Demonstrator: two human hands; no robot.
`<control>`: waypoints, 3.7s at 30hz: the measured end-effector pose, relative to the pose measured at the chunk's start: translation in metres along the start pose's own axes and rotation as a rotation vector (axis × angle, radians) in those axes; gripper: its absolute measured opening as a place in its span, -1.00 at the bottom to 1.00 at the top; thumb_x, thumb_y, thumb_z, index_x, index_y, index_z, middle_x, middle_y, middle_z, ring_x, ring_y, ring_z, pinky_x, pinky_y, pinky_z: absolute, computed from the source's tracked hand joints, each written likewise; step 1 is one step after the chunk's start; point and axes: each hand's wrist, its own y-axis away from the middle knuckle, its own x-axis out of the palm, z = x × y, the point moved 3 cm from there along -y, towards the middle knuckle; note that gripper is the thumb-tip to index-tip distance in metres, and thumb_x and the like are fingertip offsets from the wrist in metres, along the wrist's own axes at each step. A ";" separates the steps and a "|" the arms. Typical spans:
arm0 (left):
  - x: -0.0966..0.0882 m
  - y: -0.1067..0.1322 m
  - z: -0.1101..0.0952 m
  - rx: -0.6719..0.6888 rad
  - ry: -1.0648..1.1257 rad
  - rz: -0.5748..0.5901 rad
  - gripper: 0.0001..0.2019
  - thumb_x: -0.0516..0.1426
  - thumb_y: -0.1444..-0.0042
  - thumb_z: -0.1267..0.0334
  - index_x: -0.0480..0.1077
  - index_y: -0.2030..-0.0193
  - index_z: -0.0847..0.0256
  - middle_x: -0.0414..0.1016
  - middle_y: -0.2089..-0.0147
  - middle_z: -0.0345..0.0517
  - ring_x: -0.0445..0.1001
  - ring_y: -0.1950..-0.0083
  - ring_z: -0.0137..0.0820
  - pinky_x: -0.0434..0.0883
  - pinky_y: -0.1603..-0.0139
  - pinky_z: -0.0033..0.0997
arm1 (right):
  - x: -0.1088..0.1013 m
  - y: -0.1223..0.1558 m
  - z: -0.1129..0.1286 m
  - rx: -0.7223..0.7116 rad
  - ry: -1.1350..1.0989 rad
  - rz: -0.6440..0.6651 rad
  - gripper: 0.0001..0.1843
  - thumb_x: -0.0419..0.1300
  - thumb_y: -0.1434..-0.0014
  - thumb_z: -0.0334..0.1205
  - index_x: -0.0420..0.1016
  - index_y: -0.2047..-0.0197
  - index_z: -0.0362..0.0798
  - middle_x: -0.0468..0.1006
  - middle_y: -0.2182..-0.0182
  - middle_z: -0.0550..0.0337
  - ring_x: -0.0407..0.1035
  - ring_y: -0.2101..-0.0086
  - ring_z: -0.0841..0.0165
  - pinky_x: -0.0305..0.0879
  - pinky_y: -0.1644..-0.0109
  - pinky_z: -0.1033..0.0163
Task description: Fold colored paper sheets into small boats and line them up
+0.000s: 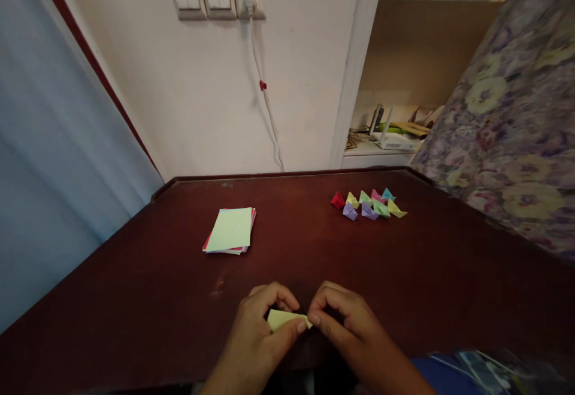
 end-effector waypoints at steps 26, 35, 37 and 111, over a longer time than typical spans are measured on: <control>-0.007 0.001 0.002 0.181 -0.023 0.046 -0.86 0.29 -0.09 0.36 0.46 0.45 0.13 0.48 0.38 -0.21 0.45 0.28 -0.29 0.30 0.26 -0.38 | -0.001 0.005 0.013 -0.127 0.104 0.035 -0.67 0.01 -0.44 -0.20 0.46 0.34 -0.01 0.48 0.35 0.23 0.40 0.31 0.36 0.25 0.20 0.28; -0.002 0.001 0.007 -0.038 0.219 0.037 -0.88 0.32 -0.01 0.27 0.54 0.28 0.14 0.47 0.39 -0.22 0.35 0.38 -0.35 0.26 0.38 -0.45 | 0.005 0.004 0.009 -0.138 0.121 -0.075 -0.77 0.09 -0.35 -0.29 0.44 0.37 -0.02 0.48 0.37 0.21 0.40 0.33 0.34 0.24 0.23 0.26; 0.000 -0.001 0.009 -0.077 0.258 0.079 -0.90 0.32 -0.02 0.24 0.56 0.30 0.16 0.44 0.43 -0.23 0.31 0.40 -0.37 0.23 0.41 -0.47 | 0.006 0.003 0.008 -0.131 0.100 -0.091 -0.74 0.07 -0.36 -0.25 0.43 0.38 -0.02 0.47 0.39 0.21 0.39 0.34 0.33 0.24 0.24 0.25; 0.036 -0.002 0.027 -0.190 0.853 0.035 -0.57 0.29 -0.16 0.12 0.42 -0.17 -0.01 0.53 -0.06 -0.10 0.43 -0.11 -0.21 0.32 -0.12 -0.29 | 0.013 0.006 0.011 -0.391 0.465 -0.107 -0.68 -0.01 -0.21 -0.50 0.52 0.15 -0.08 0.51 0.34 0.04 0.38 0.32 0.22 0.27 0.26 0.15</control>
